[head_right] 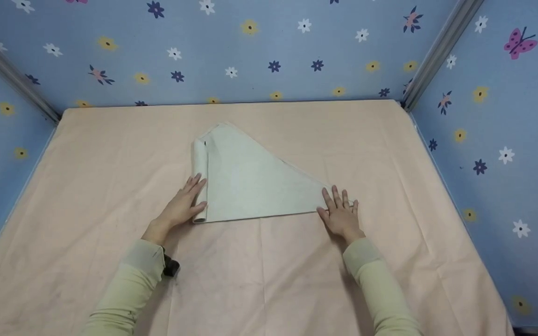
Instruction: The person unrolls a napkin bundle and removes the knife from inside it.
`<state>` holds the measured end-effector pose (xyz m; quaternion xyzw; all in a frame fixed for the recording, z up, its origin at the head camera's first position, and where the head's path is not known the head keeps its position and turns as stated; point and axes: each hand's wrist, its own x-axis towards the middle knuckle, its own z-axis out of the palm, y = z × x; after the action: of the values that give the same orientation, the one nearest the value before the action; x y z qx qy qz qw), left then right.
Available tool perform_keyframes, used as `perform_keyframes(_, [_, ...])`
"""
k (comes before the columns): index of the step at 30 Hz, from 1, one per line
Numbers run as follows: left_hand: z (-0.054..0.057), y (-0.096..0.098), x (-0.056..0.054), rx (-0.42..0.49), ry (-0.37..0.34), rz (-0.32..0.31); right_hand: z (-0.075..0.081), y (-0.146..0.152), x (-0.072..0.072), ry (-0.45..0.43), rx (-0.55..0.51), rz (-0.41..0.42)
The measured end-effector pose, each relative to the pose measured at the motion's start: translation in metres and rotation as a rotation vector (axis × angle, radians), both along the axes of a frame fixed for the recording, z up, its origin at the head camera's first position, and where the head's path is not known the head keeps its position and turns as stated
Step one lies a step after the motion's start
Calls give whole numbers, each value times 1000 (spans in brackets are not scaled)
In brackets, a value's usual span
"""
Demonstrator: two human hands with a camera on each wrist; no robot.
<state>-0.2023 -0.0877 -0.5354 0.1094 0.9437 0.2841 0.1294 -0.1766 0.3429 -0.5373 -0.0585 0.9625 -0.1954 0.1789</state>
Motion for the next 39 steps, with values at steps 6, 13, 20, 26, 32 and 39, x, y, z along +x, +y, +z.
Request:
perform_keyframes(6, [1, -3, 1, 13, -3, 0, 0, 0, 0, -5, 5, -3])
perform_keyframes(13, [1, -7, 0, 7, -12, 2, -1, 0, -1, 3, -11, 0])
perform_keyframes(20, [4, -11, 1, -11, -12, -2, -2, 1, -1, 15, -21, 2])
perform_keyframes(26, [4, -15, 0, -6, -29, 2, -2, 1, -1, 17, -23, -3])
perform_keyframes(32, [5, -20, 1, 6, -49, 5, -1, 0, 0, 22, 0, 2])
perform_keyframes(39, [4, -25, 2, 29, -45, 8, -1, 0, 1, 24, -20, -5])
